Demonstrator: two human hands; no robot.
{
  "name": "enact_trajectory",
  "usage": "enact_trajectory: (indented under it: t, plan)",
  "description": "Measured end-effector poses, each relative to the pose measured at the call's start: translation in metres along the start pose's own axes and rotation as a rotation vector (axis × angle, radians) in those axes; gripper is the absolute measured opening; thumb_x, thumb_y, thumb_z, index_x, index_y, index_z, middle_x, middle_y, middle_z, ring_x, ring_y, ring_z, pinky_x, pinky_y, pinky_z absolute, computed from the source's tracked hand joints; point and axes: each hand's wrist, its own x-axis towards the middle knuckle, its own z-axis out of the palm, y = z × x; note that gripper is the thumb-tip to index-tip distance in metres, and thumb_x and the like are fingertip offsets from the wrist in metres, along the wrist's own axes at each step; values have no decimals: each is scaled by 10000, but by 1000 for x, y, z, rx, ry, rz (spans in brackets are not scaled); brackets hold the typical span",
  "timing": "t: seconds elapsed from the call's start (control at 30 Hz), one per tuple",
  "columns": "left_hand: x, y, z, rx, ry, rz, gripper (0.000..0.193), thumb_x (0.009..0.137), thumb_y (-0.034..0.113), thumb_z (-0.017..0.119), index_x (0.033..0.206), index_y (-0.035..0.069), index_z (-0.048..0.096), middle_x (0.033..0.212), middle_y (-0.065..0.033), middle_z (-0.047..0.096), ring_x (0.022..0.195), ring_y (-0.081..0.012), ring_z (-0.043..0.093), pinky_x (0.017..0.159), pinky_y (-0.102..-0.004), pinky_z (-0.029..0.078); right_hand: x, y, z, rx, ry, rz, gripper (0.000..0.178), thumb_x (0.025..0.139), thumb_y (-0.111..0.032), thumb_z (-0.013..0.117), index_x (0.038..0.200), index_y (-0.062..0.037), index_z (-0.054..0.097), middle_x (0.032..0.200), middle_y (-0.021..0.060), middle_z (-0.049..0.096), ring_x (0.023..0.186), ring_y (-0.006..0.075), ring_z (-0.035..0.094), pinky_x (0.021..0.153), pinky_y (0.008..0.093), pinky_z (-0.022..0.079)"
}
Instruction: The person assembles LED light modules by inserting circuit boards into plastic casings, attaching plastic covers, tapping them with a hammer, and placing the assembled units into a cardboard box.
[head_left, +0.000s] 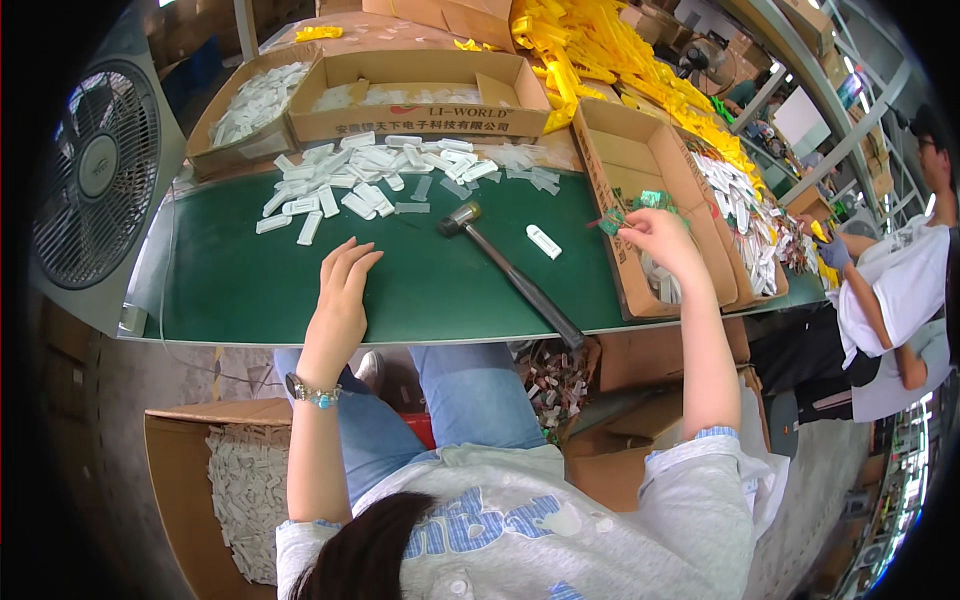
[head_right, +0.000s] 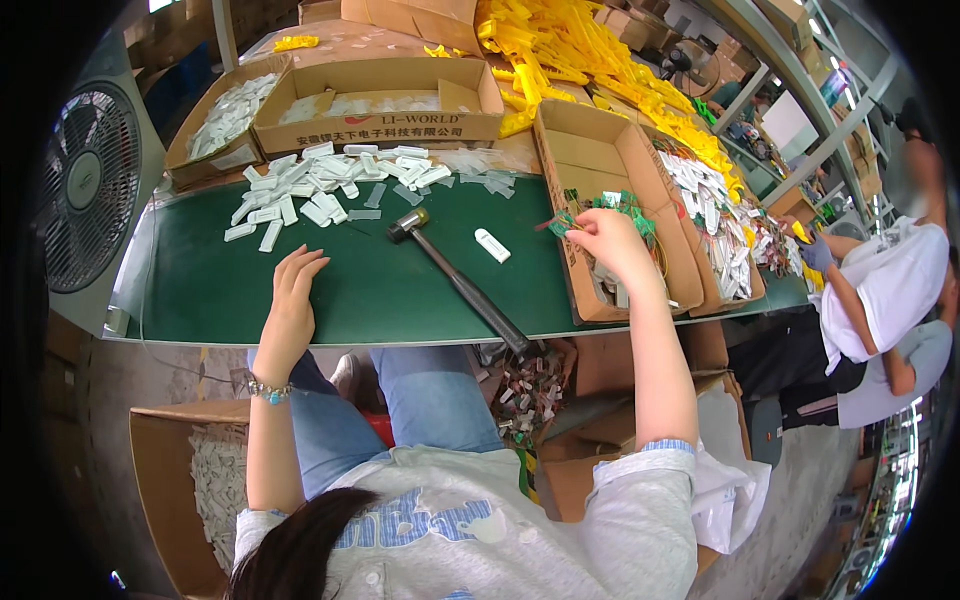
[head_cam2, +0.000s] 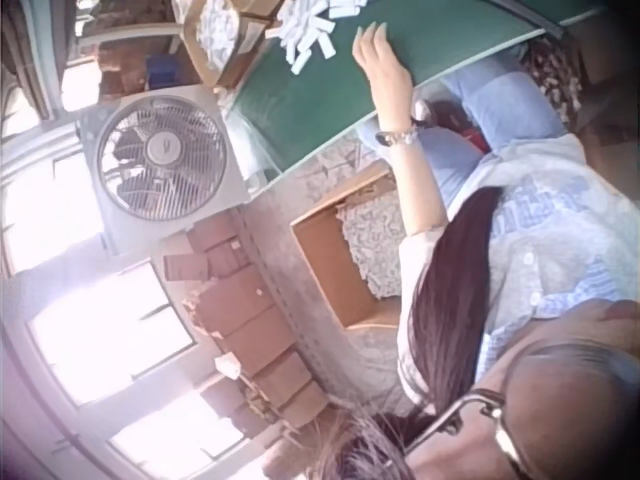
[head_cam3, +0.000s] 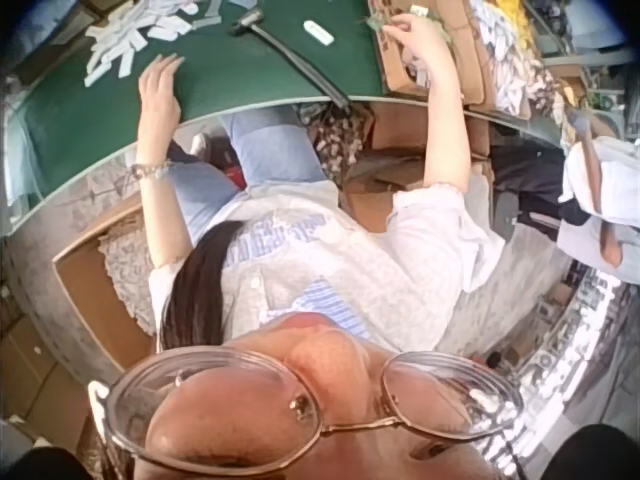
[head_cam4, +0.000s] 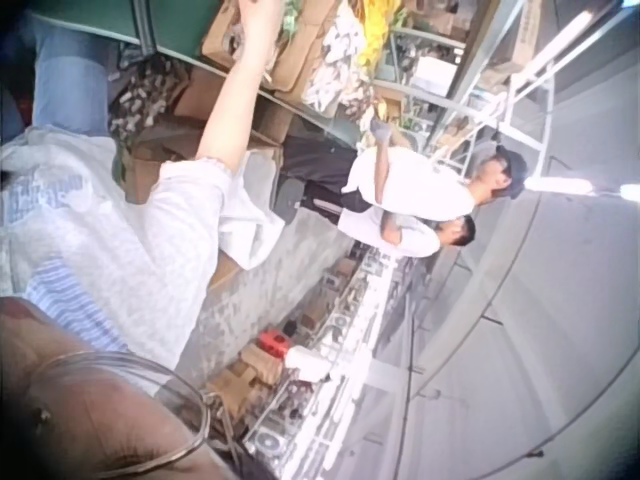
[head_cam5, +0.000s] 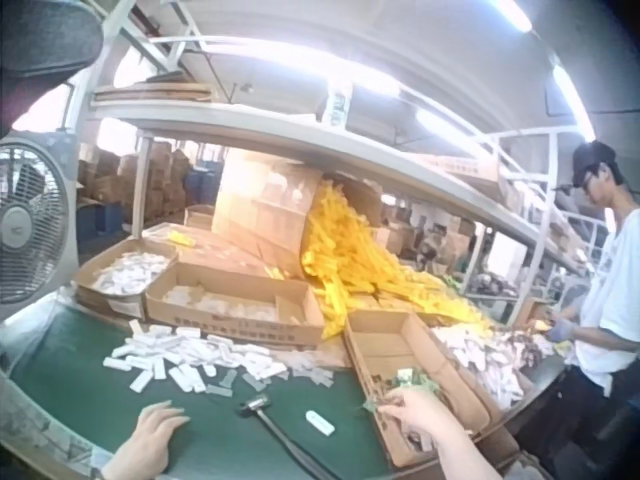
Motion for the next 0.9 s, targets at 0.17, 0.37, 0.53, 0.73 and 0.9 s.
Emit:
enact_trajectory:
  t: [0.17, 0.37, 0.53, 0.73, 0.9]
  plan:
    - [-1, -1, -1, -66, -17, -18, 514, 743, -182, 439, 1202, 9, 571, 1320, -139, 526, 1332, -354, 429, 1099, -443, 398, 5, 16, -12, 260, 119, 147, 185, 897, -150, 681, 988, 11, 685, 740, 65, 688, 633, 103, 629, 573, 263, 486]
    - [-2, -5, -1, -57, -7, 4, 461, 752, -152, 489, 1166, 23, 592, 1298, -136, 535, 1324, -352, 437, 1083, -436, 416, 2, 23, -4, 288, 179, 254, 161, 913, -156, 664, 972, -6, 672, 778, 97, 692, 664, 163, 665, 604, 291, 507]
    - [-6, -5, -7, -142, 80, 32, 364, 831, -112, 531, 1163, 22, 603, 1218, -146, 588, 1217, -342, 528, 1023, -422, 444, -29, -45, 22, -202, 421, -189, 144, 901, -110, 641, 1004, -20, 684, 1066, 146, 670, 940, 329, 655, 847, 404, 527]
    - [-19, 94, -107, -134, 443, 313, 411, 733, -45, 662, 1114, 110, 657, 1015, -96, 703, 904, -245, 655, 745, -365, 500, -79, -117, 74, -126, 256, -517, 191, 848, -81, 681, 1034, -37, 690, 1051, 91, 663, 997, 287, 619, 850, 405, 501]
    - [-73, 159, -153, -186, 712, 557, 230, 883, 254, 582, 1110, 261, 618, 1000, 55, 671, 948, -143, 568, 762, -313, 415, -84, -105, 114, -12, 134, -428, 302, 864, -75, 669, 1163, -37, 671, 1250, 128, 602, 1138, 325, 564, 970, 415, 473]
